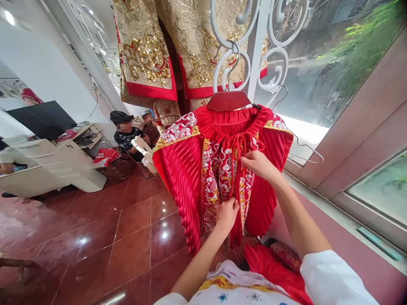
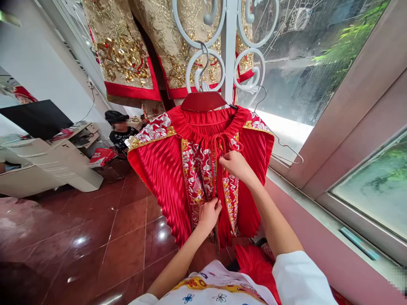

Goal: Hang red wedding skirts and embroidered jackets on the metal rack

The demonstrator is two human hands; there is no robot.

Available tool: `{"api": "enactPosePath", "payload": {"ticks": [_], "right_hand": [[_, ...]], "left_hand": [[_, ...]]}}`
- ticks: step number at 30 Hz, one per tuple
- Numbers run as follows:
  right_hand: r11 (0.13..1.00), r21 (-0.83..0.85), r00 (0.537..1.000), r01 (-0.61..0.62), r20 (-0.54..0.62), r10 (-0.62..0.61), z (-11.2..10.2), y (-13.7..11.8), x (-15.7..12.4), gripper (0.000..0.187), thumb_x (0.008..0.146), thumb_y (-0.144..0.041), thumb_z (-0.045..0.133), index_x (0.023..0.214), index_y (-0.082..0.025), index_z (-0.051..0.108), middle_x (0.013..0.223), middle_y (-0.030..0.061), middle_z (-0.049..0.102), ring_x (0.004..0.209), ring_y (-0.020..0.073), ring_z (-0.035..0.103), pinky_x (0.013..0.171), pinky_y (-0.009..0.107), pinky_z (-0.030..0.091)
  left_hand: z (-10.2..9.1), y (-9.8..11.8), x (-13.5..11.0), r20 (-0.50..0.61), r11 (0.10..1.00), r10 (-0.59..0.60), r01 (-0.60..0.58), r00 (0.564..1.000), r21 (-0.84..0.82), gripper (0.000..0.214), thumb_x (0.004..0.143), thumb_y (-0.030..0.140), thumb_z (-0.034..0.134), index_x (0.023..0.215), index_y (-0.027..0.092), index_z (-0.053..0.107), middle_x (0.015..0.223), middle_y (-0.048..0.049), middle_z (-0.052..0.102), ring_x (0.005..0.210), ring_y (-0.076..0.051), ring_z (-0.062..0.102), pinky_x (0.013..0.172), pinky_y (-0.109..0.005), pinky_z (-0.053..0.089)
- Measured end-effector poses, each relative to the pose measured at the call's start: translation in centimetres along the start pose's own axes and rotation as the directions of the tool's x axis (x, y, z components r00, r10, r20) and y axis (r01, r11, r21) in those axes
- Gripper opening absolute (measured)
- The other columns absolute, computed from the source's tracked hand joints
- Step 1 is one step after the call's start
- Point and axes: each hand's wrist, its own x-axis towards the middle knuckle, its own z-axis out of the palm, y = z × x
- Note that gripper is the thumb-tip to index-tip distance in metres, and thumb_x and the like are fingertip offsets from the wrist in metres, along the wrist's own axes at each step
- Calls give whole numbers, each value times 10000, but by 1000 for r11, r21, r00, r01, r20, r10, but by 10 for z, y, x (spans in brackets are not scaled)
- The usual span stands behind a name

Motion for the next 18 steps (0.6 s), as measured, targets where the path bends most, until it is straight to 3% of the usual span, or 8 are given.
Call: {"api": "enactPosePath", "payload": {"ticks": [2,4,6,9,12,14,16,18], "right_hand": [[928,358,983,-102,181,39,-2,-1,3,245,739,-260,474,523,-190,381,443,-52,288,413,59,198,435,244,155],[774,592,961,-223,269,72,-2,-5,6,197,751,-251,464,572,-185,416,444,-72,279,390,47,162,402,224,129],[673,687,954,-274,284,99,0,-12,10,191,771,-211,439,584,-182,412,453,-84,262,388,38,135,386,204,124],[654,710,961,-260,254,106,-5,-28,14,235,790,-139,380,560,-179,407,450,-83,238,386,41,128,382,198,128],[669,732,991,-131,107,77,-24,-52,13,255,792,-104,346,554,-180,398,446,-72,248,389,51,146,395,207,128],[697,713,992,73,-121,20,-42,-69,9,256,801,-111,354,561,-179,411,450,-65,273,400,56,169,411,215,141],[787,503,903,356,-402,-151,-57,-80,4,260,797,-127,405,544,-176,441,451,-53,321,411,59,229,436,229,187],[832,116,748,543,-518,-416,-68,-81,6,287,794,-147,461,508,-171,459,456,-33,365,435,71,302,476,252,252]], "left_hand": [[-1,-1,-1,2,1000,-1,1,1000,9,246,937,279,394,932,220,633,827,-53,722,791,-192,693,666,-257,429],[-2,0,1,4,1000,4,-4,1000,22,245,940,279,391,944,223,630,841,-51,723,792,-191,693,672,-259,437],[-3,3,4,8,999,11,-12,1000,39,237,938,275,396,956,226,627,854,-52,724,797,-193,694,677,-263,444],[-3,7,9,17,997,26,-27,1000,70,229,935,256,402,968,218,626,854,-66,722,797,-199,696,667,-271,451],[-1,11,10,34,994,56,-59,998,95,233,932,232,405,961,204,635,816,-88,718,759,-203,699,616,-276,439],[-3,12,7,37,990,95,-98,995,101,259,939,230,385,955,205,643,762,-98,709,708,-199,697,569,-285,416],[-15,12,3,24,983,155,-157,988,99,292,950,255,365,915,221,653,711,-91,694,658,-190,688,536,-298,392],[-42,11,4,-6,967,239,-237,971,94,344,955,318,362,796,242,657,632,-57,661,571,-169,655,508,-300,383]]}}
